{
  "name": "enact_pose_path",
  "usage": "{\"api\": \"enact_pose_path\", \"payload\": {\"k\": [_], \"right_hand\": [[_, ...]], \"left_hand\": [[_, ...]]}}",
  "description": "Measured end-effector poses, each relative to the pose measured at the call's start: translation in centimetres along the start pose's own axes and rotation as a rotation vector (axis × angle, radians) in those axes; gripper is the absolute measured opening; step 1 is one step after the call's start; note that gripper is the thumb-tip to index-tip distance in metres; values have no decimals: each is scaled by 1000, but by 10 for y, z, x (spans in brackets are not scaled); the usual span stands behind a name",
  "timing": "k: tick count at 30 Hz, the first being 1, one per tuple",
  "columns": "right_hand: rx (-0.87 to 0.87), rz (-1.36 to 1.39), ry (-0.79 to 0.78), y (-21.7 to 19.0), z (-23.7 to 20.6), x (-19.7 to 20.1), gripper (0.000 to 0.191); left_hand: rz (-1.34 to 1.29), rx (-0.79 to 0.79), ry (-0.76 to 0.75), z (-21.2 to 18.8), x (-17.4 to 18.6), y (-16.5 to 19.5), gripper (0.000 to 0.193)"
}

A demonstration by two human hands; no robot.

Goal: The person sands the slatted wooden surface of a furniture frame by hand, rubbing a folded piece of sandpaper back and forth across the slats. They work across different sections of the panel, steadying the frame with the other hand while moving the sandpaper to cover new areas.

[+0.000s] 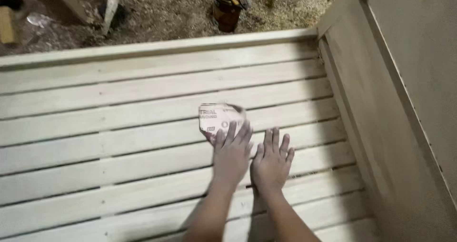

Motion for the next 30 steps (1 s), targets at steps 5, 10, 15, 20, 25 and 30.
{"api": "enact_pose_path", "payload": {"k": [5,10,15,20,25,30], "right_hand": [[-31,-45,-17,-11,3,-3,58],[-31,-70,-7,-13,2,-8,59],[-51,-58,-31,-15,-1,-14,58],[-7,7,29,-19,2,-13,59],[-31,-12,27,-17,0,-16,58],[-54,-50,1,-14,-3,-18,57]], "left_hand": [[391,103,299,-71,65,-191,51],[576,693,298,-87,91,-250,52],[310,245,280,-48,4,-84,53],[426,39,-65,-91,36,-177,61],[379,589,306,-130,90,-265,61],[376,284,209,-87,6,-95,58]]}}
Point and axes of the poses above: each hand's wrist, its own z-axis towards the middle knuckle, its own x-axis out of the back of the hand, y = z × x, the point moved 5 cm from there along z, towards the middle knuckle, and after that the axes turned 5 degrees about z, right-handed, at the moved point
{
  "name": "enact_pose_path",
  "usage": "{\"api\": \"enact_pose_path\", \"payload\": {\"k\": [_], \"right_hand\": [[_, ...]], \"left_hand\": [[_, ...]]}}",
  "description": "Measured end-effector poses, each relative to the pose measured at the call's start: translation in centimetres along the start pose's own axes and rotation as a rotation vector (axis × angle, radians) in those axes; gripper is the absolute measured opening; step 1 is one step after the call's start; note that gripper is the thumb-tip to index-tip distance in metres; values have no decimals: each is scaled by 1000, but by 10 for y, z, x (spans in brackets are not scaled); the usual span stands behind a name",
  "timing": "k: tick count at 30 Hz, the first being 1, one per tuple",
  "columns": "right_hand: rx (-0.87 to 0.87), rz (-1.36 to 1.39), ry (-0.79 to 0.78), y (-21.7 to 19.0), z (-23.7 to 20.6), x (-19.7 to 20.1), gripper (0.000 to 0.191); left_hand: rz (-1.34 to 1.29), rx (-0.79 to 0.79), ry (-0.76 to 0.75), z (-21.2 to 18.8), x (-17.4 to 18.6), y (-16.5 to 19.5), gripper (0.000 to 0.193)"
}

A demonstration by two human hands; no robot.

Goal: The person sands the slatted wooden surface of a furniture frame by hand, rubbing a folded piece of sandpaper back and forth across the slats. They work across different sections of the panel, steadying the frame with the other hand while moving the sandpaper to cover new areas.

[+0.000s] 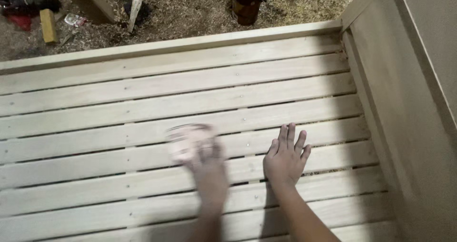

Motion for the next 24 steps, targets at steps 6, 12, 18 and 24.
{"api": "enact_pose_path", "payload": {"k": [6,12,18,24], "right_hand": [[45,109,24,-4,3,3,58],[74,142,22,1,0,1,59],[253,175,-60,36,-12,5,57],[15,10,52,134,-23,49,58]], "left_hand": [[-253,-407,-71,-9,30,-52,41],[-145,-175,-111,-13,40,-186,45],[-310,-446,-110,8,22,32,41],[-323,-537,-86,24,29,199,43]]}}
Point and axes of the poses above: each hand's wrist, its own z-axis towards the middle knuckle, its own x-axis out of the back of the hand, y = z × x, the point moved 5 cm from there along z, towards the middle knuckle, and after that the axes turned 5 degrees about z, right-handed, at the moved point
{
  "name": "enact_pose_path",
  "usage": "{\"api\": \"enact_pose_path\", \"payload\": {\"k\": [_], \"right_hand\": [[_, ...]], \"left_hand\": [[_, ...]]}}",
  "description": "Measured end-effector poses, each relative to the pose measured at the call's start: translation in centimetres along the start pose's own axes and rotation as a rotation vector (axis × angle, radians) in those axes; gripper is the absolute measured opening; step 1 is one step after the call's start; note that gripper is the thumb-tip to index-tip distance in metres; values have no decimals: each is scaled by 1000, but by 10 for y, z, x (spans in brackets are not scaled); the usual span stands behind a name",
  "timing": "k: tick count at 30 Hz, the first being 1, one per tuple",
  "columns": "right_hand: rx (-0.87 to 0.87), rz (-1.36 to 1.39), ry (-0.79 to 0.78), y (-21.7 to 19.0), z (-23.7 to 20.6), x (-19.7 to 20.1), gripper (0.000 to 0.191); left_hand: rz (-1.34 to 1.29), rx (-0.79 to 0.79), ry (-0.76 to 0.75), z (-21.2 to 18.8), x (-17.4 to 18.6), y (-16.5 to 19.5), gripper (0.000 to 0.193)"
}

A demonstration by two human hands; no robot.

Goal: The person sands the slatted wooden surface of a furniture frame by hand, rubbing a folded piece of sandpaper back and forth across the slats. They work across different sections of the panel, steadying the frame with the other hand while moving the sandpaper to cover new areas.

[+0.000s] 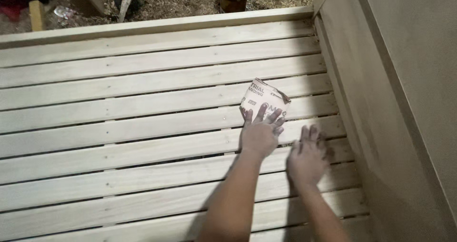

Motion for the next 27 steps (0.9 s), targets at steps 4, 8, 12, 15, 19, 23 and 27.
{"api": "enact_pose_path", "payload": {"k": [4,8,12,15,19,23,27], "right_hand": [[-54,88,-63,30,-2,12,58],[-56,87,-56,28,-1,9,58],[-18,6,-13,25,-4,4,59],[-15,-3,-15,29,-6,2,59],[25,10,-2,33,-9,-1,63],[-13,43,-39,35,-11,-5,58],[31,57,45,29,-11,-5,58]], "left_hand": [[-16,70,121,-80,40,-93,40],[57,659,88,-188,81,-224,45],[80,577,384,-169,57,-169,45],[99,343,234,-91,-2,-54,51],[-42,97,-200,15,-51,53,44],[-191,-26,-1,3,-24,40,43],[44,252,257,-133,33,-106,39]]}}
Point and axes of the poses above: each hand's wrist, its own z-axis towards the middle knuckle, its own x-axis out of the back of the hand, y = z × x, the point moved 5 cm from there along z, towards the middle knuckle, and after that the axes turned 5 degrees about z, right-handed, at the moved point
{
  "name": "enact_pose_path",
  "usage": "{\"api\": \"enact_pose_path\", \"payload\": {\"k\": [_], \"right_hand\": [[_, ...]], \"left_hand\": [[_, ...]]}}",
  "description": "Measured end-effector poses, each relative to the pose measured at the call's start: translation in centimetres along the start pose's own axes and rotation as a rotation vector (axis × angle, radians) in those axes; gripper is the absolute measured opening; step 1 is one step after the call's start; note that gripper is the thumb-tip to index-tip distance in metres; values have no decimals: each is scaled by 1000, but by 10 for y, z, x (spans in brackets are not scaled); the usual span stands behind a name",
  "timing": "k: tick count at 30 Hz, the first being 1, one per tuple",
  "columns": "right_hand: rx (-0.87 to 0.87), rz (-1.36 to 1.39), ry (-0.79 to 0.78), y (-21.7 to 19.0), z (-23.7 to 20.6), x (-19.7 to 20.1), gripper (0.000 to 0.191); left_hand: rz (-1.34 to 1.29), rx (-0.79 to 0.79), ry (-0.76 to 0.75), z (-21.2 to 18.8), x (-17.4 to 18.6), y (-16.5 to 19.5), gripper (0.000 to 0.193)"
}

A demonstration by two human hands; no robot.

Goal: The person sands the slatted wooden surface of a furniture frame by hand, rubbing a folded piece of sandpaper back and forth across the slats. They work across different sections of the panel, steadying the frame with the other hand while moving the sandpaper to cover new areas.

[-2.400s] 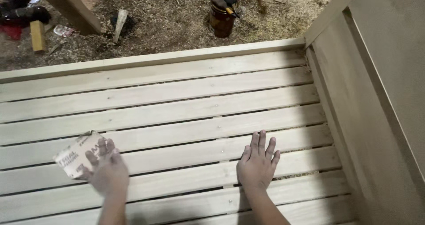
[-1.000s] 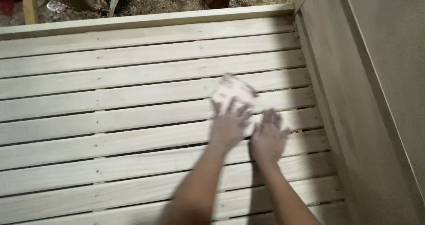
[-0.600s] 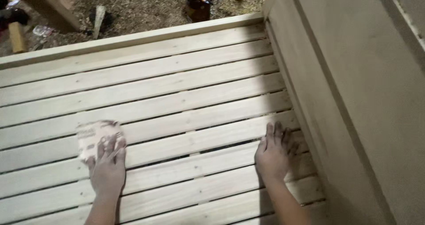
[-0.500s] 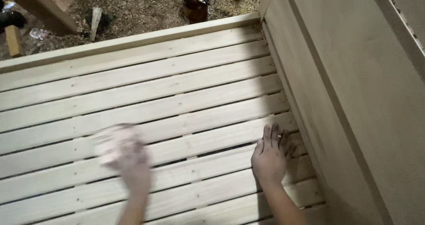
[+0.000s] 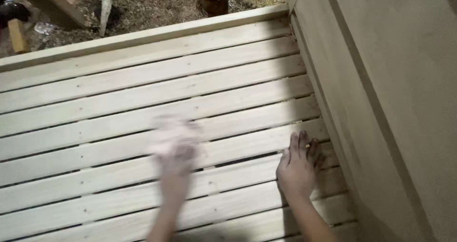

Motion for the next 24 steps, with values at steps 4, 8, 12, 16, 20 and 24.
{"api": "enact_pose_path", "payload": {"k": [4,8,12,16,20,24], "right_hand": [[-10,-4,-30,0,-1,-4,58],[-38,22,-61,6,-1,-2,59],[5,217,-24,11,1,6,55],[-6,187,-47,14,1,4,55],[30,78,-43,12,2,-1,57],[25,74,-40,11,6,5,58]], "left_hand": [[139,584,158,-49,4,-74,17],[453,103,-145,-15,-75,103,51],[-65,-241,-166,0,-73,162,46],[-31,-149,-72,-46,2,6,37],[183,424,-6,-81,43,-103,18],[215,306,141,-52,0,29,47]]}}
Point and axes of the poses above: each hand's wrist, its own z-axis towards the middle knuckle, its own x-axis out of the back of the hand, y = z × x, the point moved 5 cm from there along z, towards the middle knuckle, and after that the axes turned 5 degrees about z, right-handed, at the moved point
